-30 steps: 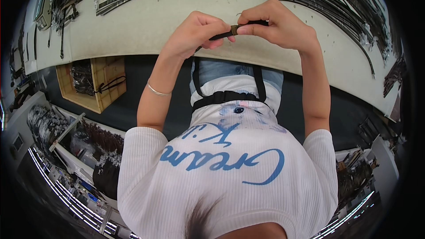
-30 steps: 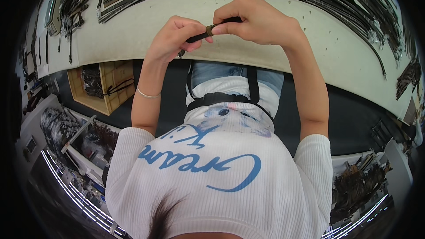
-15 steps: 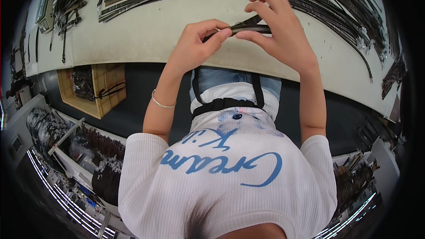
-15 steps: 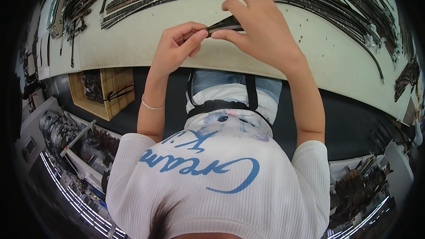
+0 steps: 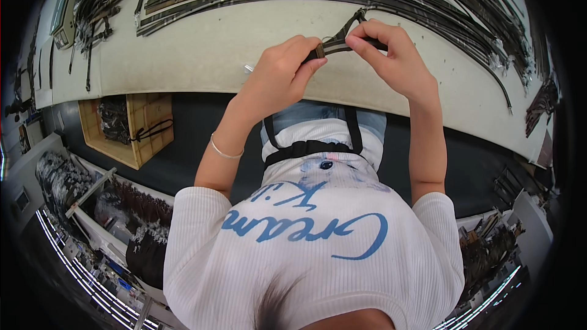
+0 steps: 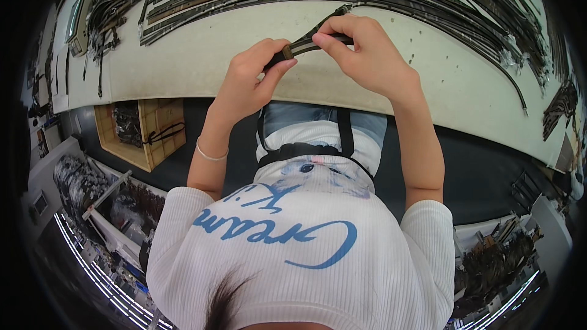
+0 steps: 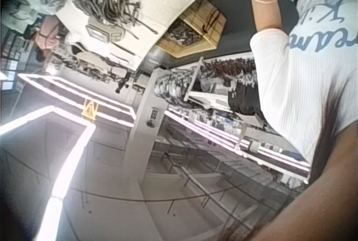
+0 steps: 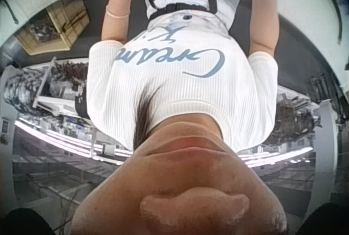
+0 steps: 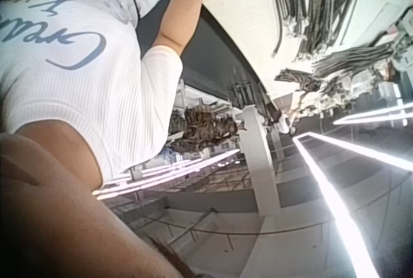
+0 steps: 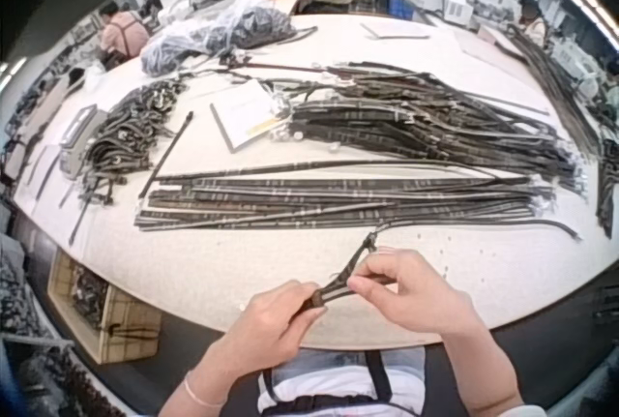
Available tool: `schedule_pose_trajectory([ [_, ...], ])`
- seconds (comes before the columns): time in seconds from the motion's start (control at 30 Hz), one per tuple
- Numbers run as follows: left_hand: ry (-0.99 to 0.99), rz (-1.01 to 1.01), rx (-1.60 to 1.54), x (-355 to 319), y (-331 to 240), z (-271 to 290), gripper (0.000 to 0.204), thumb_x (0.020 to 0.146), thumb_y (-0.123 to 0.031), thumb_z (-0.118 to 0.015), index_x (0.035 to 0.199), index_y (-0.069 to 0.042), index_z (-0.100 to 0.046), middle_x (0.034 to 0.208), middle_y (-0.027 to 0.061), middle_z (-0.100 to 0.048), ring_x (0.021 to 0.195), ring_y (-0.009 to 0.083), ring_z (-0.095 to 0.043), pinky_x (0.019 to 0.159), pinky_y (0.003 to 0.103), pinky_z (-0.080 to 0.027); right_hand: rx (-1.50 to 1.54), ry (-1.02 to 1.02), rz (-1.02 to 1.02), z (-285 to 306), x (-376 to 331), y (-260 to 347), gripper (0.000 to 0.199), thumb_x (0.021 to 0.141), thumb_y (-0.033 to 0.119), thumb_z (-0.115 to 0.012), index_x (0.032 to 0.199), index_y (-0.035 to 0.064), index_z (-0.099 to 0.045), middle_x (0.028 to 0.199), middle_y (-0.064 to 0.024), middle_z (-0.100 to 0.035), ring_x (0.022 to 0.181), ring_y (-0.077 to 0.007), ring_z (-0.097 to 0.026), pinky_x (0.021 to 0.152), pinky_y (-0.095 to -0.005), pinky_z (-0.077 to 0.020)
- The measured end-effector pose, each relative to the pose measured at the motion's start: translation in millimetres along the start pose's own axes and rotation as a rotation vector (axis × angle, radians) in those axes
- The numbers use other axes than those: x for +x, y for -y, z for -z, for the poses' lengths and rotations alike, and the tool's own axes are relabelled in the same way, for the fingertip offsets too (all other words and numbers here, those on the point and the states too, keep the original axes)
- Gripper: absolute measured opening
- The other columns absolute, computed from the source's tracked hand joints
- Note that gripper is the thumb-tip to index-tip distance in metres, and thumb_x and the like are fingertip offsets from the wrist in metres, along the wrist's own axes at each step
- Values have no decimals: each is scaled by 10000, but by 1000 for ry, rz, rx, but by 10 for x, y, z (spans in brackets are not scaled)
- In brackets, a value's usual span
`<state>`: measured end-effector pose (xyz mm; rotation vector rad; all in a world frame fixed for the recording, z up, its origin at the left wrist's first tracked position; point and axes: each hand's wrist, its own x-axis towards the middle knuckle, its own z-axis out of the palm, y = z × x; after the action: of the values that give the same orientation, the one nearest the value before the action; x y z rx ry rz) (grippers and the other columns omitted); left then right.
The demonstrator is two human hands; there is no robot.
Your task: Assembling and inspecting leather straps by sliding loops and buckles onto them.
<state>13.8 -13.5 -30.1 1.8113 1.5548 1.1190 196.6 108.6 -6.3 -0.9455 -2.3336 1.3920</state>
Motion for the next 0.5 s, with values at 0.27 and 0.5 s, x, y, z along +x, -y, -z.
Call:
schedule_pose_trajectory([
  [0.27,-37,50,-156,-12,-91,-13,190,835,-20,-655,1005,50,-605,772,95,-603,606,153,-525,535,255,-414,504,163,-176,-23,54,-66,172,877,169,-651,914,1,-658,815,28,-606,766,-29,-497,696,-197,-389],
  [0.5,-67,137,-191,-10,-95,0,174,843,-28,-656,993,50,-616,711,65,-575,581,119,-477,525,238,-384,510,86,-168,-122,32,79,158,868,155,-662,916,5,-664,778,50,-576,678,-11,-441,594,-181,-336],
])
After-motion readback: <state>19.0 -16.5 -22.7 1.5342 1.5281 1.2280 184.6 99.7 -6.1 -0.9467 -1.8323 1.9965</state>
